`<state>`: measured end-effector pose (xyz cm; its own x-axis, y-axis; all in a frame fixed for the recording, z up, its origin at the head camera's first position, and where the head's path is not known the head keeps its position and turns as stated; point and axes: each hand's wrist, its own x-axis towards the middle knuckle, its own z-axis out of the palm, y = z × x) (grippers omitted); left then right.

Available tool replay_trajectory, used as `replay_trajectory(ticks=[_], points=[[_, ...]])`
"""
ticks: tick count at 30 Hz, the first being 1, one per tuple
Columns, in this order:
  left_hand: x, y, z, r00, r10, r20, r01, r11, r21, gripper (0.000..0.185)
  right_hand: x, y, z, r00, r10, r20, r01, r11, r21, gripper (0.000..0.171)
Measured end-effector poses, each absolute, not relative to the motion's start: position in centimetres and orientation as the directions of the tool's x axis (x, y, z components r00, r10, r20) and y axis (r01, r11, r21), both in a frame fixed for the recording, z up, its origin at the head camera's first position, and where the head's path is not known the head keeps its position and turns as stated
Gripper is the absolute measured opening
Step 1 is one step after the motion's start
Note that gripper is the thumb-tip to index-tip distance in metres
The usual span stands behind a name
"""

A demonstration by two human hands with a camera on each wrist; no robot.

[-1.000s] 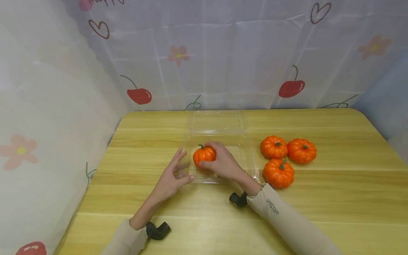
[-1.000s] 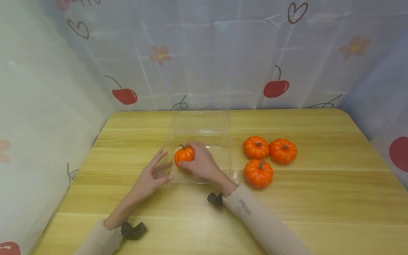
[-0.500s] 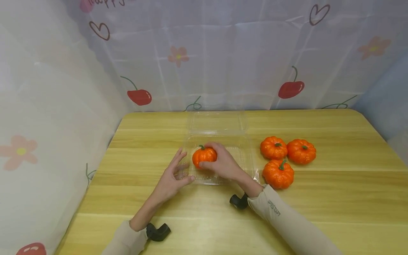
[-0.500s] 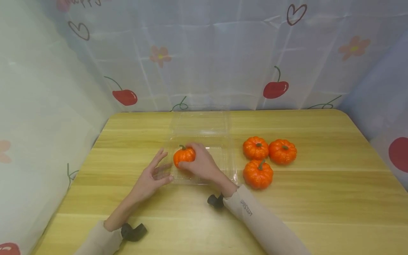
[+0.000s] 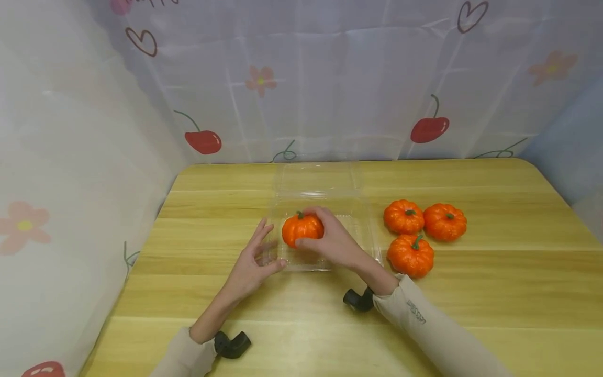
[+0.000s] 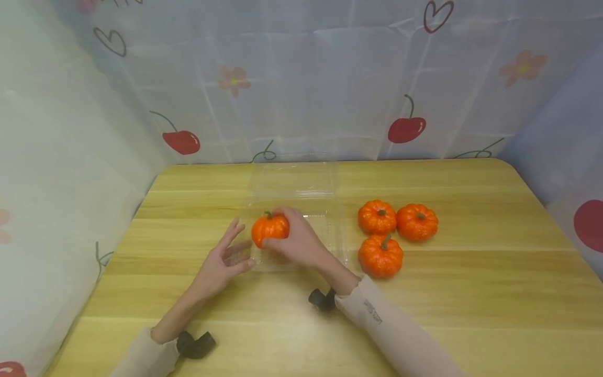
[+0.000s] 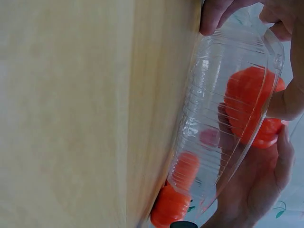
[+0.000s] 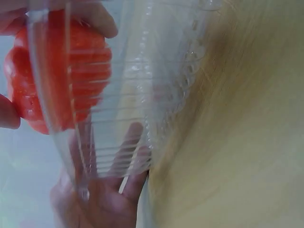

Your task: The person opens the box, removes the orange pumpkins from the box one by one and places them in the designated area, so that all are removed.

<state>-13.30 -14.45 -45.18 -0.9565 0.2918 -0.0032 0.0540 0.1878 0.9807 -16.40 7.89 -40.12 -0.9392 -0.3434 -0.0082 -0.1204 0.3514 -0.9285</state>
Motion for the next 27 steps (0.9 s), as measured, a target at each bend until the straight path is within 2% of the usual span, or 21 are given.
replay_trajectory(ticks=[16, 27], points=[[-13.3, -14.4, -44.9, -0.957, 0.292, -0.004, 0.051, 0.182, 0.982, 0.091, -12.9, 9.5, -38.4, -0.924, -0.381, 0.038, -0.162, 0.299, -0.940, 0.056], [-13.3, -14.4, -44.9, -0.954, 0.300, 0.000, 0.054, 0.171, 0.984, 0.091, -11.1, 11.5, -38.7, -0.923, -0.382, 0.040, -0.177, 0.331, -0.927, 0.058]])
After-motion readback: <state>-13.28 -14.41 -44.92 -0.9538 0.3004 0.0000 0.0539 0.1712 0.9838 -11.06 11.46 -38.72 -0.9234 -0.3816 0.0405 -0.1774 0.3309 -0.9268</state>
